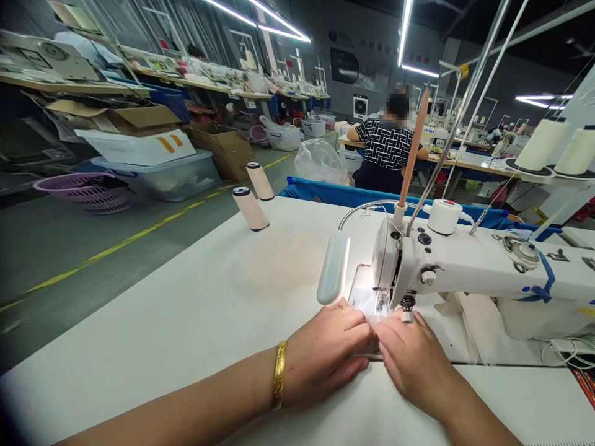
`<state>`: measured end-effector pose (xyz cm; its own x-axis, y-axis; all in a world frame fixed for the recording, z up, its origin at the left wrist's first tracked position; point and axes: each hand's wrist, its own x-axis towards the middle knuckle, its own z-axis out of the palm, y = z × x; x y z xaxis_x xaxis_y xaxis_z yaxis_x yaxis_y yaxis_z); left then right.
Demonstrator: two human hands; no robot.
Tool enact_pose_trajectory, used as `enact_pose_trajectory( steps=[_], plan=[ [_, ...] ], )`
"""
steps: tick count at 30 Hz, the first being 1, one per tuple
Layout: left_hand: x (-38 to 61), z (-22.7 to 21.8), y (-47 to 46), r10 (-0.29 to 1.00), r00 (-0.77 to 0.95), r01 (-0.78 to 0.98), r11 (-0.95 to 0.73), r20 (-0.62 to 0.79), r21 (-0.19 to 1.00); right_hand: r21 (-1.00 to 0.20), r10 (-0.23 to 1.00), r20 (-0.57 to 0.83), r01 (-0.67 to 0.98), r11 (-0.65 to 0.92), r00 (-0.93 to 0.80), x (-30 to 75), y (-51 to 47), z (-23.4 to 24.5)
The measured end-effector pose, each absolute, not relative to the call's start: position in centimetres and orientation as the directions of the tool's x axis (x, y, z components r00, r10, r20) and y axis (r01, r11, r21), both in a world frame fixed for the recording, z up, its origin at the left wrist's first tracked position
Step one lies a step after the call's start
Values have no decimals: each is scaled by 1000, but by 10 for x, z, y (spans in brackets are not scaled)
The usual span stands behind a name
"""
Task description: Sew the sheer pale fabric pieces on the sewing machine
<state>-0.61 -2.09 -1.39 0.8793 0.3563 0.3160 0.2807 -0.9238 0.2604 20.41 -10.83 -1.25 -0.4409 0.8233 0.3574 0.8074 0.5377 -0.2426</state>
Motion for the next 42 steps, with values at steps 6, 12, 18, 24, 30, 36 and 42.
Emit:
enact_pose_trajectory(
  steps=[6,12,18,24,30,36,42],
  plan=[
    [-11,-5,-22,302,876,234,-948,375,217,-212,794,396,795,568,-461,208,-111,-16],
    [-12,-10,-19,252,871,182,-963,421,199,-207,775,443,789,578,-452,204,-112,-15],
    [-11,-11,-16,258,847,207,-966,465,157,-178,767,453,797,578,-455,205,-110,-19],
    [-7,-17,-16,163,855,115,-985,492,127,-171,769,462,807,566,-442,206,-109,-22],
    [-6,-26,-14,164,837,122,-986,523,115,-174,781,464,822,543,-418,206,-107,-24],
    [-3,-33,-8,204,836,178,-979,509,100,-189,818,448,856,481,-361,207,-101,-27],
    [1,-33,-2,266,825,255,-962,499,92,-157,864,435,924,349,-253,211,-98,-41]
  ],
)
